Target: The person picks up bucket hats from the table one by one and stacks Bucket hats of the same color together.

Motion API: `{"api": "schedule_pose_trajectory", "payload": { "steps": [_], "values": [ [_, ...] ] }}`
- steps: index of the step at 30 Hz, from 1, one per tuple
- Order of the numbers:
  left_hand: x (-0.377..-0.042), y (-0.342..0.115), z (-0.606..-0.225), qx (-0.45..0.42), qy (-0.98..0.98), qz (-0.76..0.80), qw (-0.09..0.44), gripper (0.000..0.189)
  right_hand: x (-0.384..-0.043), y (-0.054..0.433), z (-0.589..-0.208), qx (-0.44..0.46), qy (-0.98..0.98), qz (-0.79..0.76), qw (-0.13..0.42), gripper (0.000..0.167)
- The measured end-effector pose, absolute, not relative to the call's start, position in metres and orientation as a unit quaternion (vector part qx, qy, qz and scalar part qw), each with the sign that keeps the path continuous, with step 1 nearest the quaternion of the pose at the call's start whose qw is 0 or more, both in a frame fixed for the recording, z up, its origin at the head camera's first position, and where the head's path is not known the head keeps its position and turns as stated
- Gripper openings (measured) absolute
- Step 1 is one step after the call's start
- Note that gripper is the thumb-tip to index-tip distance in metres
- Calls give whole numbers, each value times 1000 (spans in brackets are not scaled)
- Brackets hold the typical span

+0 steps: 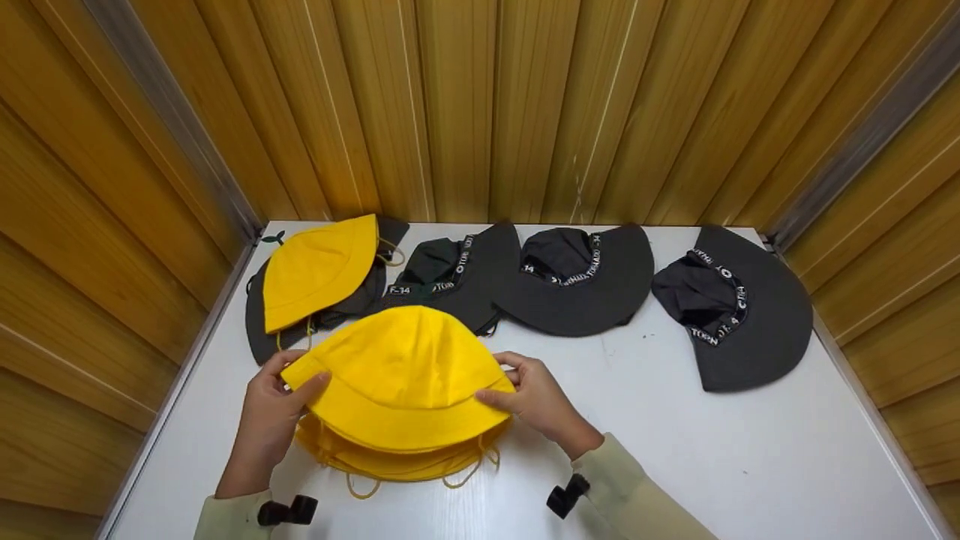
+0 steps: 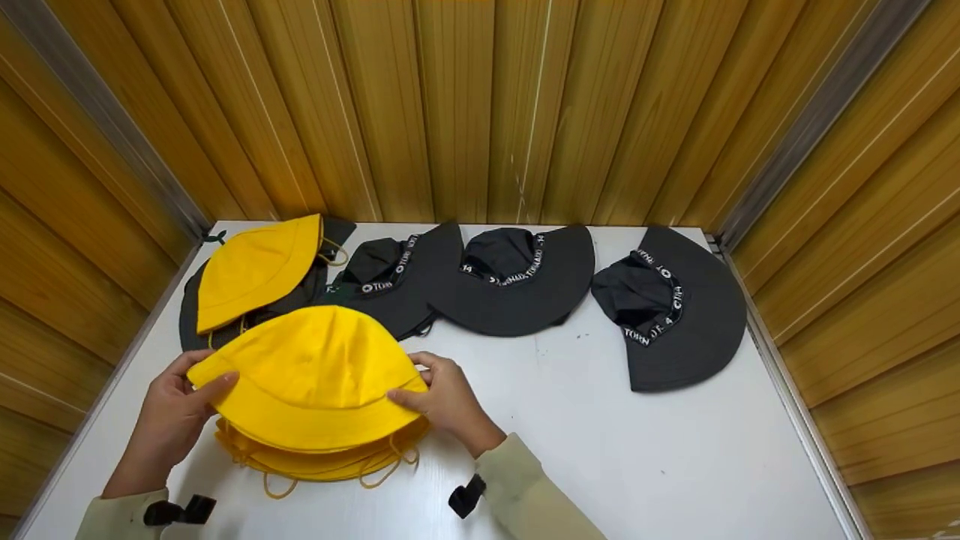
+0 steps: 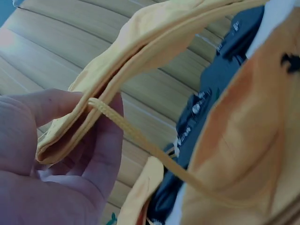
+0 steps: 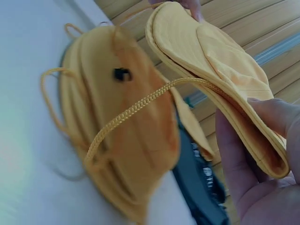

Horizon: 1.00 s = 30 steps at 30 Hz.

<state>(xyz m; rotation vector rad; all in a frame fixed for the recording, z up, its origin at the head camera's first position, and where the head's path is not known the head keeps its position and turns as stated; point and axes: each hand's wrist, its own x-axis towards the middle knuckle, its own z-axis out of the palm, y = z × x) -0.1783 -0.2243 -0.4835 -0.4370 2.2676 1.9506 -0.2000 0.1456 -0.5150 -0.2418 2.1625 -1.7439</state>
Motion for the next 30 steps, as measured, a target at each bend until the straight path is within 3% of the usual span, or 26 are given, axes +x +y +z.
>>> {"api": "schedule_pose_trajectory", "payload": {
  "steps": [10,30],
  "values": [
    [-179,-238,-513,-197,797,562,99,53,-199,127,-546,-72,791,-571,206,49],
    [-182,-237,-526,-184,879,416,141,53,-192,109,-543,-51,866,-471,163,44]
  ]
}}
